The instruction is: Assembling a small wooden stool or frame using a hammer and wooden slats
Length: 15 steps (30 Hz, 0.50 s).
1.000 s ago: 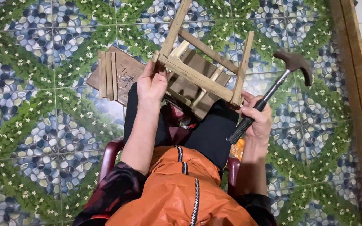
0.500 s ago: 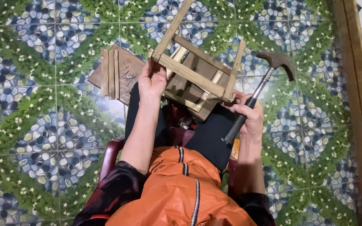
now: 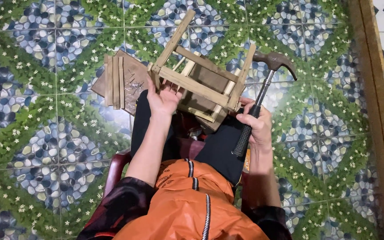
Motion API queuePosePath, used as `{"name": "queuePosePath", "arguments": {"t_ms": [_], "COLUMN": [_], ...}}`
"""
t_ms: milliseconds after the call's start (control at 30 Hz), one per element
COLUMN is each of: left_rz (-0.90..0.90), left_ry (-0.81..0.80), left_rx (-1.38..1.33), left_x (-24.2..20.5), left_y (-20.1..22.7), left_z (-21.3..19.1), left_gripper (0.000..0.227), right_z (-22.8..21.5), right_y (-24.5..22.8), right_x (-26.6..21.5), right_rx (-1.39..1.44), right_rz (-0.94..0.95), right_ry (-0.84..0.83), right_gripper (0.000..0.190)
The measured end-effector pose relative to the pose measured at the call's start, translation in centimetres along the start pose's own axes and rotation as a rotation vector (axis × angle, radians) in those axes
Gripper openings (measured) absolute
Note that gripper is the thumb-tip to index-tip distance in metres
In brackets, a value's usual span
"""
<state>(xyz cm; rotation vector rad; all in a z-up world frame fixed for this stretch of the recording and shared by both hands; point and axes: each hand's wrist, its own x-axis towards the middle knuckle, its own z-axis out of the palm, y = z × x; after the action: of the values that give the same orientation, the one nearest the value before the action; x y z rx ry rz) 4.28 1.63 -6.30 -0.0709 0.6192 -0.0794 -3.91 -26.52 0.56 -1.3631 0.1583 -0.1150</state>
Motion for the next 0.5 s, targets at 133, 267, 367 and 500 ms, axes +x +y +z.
{"name": "queuePosePath", "arguments": {"t_ms": [133, 267, 367, 500], "left_rz": [0.002, -0.118, -0.034, 0.121], "left_ry": [-0.054, -0.123, -0.147, -0.297], "left_rx": [0.126, 0.625, 1.116, 1.804], "left_x": [3.5, 2.0, 2.7, -9.9], "left_y": [-0.6, -3.7, -5.8, -7.7], "left_z": [-6.6, -8.2, -8.4, 6.6], "left_gripper": [0.069, 0.054, 0.042, 0.031], "right_z": [0.7, 0.3, 0.4, 1.0], "right_y": [-1.6, -1.9, -2.8, -3.5], "right_x": [-0.2, -0.2, -0.5, -0.7], "right_rx": [-0.032, -0.057, -0.074, -0.084], "right_rz": [0.016, -0.007, -0.005, -0.013], "right_ry": [0.03, 0.028, 0.018, 0.016], "right_gripper": [0.026, 0.026, 0.026, 0.026]}}
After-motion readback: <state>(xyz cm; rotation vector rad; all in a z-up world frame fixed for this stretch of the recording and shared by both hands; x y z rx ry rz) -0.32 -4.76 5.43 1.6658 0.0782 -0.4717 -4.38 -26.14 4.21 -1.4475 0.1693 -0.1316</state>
